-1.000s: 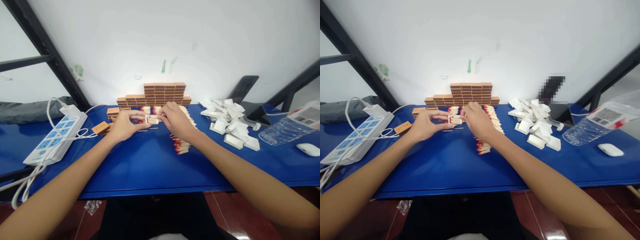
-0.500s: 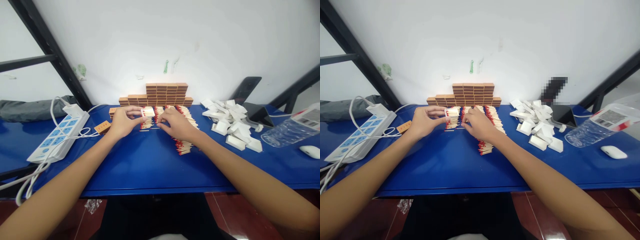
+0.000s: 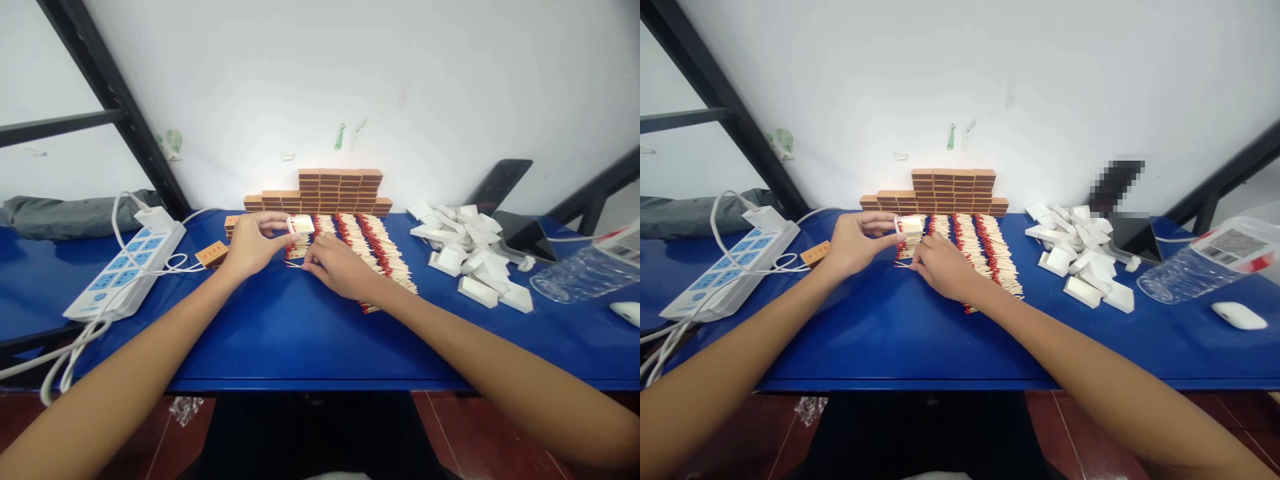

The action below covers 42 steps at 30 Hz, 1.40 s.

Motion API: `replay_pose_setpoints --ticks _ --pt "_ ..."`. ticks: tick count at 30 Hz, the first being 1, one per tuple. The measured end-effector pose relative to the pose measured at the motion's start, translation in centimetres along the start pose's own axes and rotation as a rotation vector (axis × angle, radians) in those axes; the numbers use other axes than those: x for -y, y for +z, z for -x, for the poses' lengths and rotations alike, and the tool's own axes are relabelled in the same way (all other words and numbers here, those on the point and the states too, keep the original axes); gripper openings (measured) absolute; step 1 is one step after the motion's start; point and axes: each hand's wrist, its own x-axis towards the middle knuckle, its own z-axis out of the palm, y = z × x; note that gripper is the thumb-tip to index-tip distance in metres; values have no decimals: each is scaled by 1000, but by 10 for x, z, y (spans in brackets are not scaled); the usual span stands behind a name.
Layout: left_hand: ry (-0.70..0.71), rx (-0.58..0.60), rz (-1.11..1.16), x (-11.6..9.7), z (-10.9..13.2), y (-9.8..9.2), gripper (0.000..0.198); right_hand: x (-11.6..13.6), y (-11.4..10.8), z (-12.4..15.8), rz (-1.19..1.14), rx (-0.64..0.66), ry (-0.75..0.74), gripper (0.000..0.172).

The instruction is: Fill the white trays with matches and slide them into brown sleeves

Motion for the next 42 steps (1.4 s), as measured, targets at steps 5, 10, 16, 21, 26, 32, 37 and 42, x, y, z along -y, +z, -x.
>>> replay_pose_setpoints --ticks 5,10,16,21,26,32,37,42 --pt "-3 -8 4 0 0 0 56 4 10 -2 -16 -62 -3 6" --pt "2 -11 15 -2 1 2 60 4 13 -5 -44 -48 -6 8" --pt "5 29 -17 -2 1 0 58 3 5 -4 -69 11 -86 13" --pt "41 69 -65 -1 1 -1 53 -5 -19 -2 -36 -97 -58 14" --pt "67 101 -73 2 2 2 47 -17 -28 0 -30 -122 -34 14" --pt "53 52 -93 3 0 -2 49 -20 -11 0 -7 33 -140 22" --pt "58 39 -96 0 1 -2 48 -12 -7 -3 4 72 -86 10" --pt "39 39 -79 -1 1 -1 45 -9 -9 0 -42 104 -78 12"
